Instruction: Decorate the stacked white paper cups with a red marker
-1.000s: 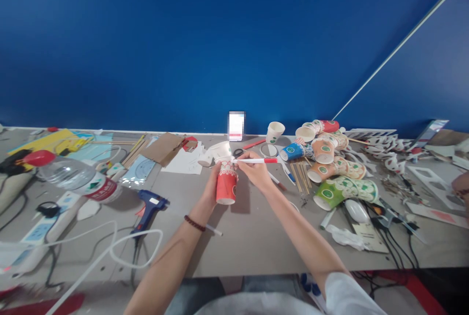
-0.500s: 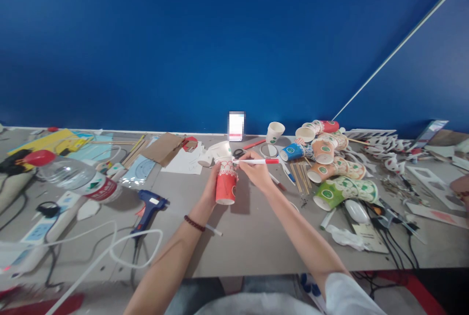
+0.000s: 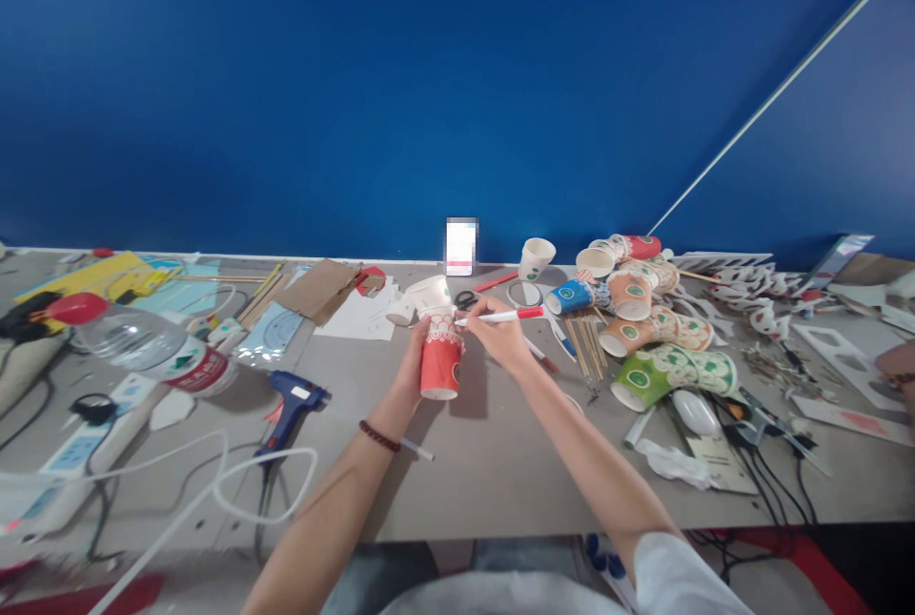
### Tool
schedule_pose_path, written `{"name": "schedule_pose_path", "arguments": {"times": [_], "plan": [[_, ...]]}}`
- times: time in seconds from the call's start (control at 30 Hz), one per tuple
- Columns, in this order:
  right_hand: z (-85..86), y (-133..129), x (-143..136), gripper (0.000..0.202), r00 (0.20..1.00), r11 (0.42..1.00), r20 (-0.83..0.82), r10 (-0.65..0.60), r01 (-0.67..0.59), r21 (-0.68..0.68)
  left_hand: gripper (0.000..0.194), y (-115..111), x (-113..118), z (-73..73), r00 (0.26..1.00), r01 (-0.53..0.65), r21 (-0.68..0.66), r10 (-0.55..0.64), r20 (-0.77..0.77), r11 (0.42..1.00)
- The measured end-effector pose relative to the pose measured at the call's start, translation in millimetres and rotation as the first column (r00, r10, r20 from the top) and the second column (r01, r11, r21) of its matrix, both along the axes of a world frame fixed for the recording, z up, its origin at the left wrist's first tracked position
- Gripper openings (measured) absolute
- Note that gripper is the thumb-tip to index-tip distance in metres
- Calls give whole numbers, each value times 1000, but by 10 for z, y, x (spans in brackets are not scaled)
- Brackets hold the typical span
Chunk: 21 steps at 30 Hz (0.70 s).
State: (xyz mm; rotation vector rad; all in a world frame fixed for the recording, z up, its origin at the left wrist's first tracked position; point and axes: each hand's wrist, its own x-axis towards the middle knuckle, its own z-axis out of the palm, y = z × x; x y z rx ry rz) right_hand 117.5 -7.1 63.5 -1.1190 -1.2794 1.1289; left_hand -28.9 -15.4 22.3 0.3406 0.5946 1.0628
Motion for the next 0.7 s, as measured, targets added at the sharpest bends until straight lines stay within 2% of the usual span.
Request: {"name": "schedule_pose_path", "arguments": {"times": [0.3, 0.47, 0.7], "plan": [[35, -8, -15, 12, 997, 999, -75, -13, 9, -50, 45, 0, 19, 6, 1000, 0, -14, 0, -1, 1000], [28, 11, -18, 9, 992, 996, -119, -37, 27, -85, 45, -15, 46, 35, 1000, -11, 23, 11, 14, 1000], [-19, 34, 9, 5, 996, 997, -52, -67, 65, -36, 41, 0, 46, 20, 999, -5, 39, 4, 38, 999]]}}
